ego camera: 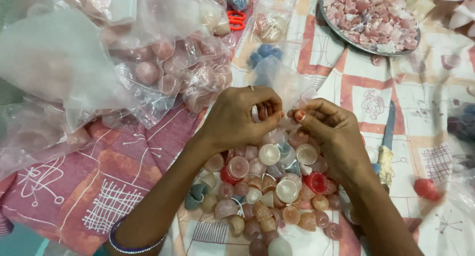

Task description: Sorting small colored candle molds and putting them into plastic bags.

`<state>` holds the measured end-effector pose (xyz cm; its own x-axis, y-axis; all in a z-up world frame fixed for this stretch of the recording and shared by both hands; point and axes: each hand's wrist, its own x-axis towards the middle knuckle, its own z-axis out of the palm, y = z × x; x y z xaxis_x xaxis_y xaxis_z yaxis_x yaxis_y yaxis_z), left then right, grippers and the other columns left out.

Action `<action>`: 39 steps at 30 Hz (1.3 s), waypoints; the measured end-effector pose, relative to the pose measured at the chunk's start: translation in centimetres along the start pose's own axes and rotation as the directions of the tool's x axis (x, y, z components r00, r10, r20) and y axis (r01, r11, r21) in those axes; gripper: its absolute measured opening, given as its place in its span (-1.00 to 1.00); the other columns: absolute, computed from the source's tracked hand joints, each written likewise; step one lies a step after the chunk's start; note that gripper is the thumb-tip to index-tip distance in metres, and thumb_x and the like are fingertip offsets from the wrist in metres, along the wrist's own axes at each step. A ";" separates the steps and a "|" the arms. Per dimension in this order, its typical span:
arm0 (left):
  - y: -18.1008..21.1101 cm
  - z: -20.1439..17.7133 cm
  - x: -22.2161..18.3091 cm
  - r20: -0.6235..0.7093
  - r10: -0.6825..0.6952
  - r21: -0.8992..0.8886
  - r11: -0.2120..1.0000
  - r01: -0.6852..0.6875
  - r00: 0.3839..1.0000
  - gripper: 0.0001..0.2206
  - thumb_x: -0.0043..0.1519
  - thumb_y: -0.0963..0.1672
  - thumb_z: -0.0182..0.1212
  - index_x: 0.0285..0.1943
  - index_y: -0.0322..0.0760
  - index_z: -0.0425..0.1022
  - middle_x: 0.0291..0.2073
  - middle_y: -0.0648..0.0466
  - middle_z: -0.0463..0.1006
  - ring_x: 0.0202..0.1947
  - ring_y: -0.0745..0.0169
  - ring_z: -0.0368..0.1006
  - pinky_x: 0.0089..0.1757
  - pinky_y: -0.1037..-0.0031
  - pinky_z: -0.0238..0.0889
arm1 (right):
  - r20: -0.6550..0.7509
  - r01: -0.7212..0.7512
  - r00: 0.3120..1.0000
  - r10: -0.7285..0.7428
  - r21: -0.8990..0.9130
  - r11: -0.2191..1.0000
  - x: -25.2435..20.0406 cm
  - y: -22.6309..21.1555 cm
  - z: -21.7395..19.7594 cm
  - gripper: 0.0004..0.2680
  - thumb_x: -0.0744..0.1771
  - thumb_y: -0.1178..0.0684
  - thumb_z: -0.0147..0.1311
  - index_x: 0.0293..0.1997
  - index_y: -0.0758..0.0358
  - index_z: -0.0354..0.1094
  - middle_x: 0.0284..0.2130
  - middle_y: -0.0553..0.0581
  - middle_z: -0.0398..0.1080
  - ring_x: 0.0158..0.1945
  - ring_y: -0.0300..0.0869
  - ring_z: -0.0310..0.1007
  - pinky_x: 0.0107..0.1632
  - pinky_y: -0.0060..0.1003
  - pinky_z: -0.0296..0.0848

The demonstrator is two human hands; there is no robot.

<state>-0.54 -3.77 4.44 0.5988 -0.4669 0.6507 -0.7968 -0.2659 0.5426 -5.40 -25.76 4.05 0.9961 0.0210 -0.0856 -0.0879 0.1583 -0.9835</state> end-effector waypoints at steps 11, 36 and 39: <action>1.3 0.4 -0.5 -0.129 -0.114 -0.060 0.992 0.106 0.985 -0.90 0.20 -0.16 0.33 -0.23 -0.27 0.50 -0.50 0.13 0.56 -0.51 0.35 0.53 -0.41 0.50 0.38 | 0.250 0.380 0.528 -0.812 -0.924 -0.037 -2.3 -0.3 1.8 -0.77 0.31 0.18 0.46 -0.24 0.34 0.34 -0.26 0.19 0.43 -0.16 -0.09 0.43 -0.15 -0.22 0.42; 0.4 3.0 -1.2 -0.211 0.296 0.327 0.919 -0.218 0.932 -0.86 0.24 -0.15 0.32 -0.19 -0.30 0.44 -0.44 0.10 0.48 -0.41 0.26 0.45 -0.34 0.42 0.32 | 0.552 0.489 0.738 -0.388 -0.834 -0.256 -1.9 2.4 -0.1 -0.80 0.27 0.14 0.30 -0.03 0.29 0.55 -0.19 0.13 0.52 -0.42 -0.15 0.45 -0.36 -0.19 0.39; 1.3 2.8 -1.3 -0.289 0.397 0.398 0.878 -0.267 0.871 -0.74 0.10 -0.10 0.40 -0.17 -0.35 0.49 -0.32 -0.03 0.59 -0.29 0.17 0.53 -0.22 0.40 0.36 | 0.537 0.473 0.718 -0.443 -0.843 -0.257 -2.1 0.4 2.9 -0.77 0.14 0.16 0.29 -0.18 0.26 0.47 -0.15 0.22 0.50 -0.08 0.02 0.50 0.25 0.13 0.39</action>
<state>-2.57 -5.88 2.80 0.2291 -0.2686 0.9356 -0.8913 -0.4443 0.0906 -7.50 -22.89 4.25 0.7500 0.4754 0.4599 0.4993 -0.8629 0.0776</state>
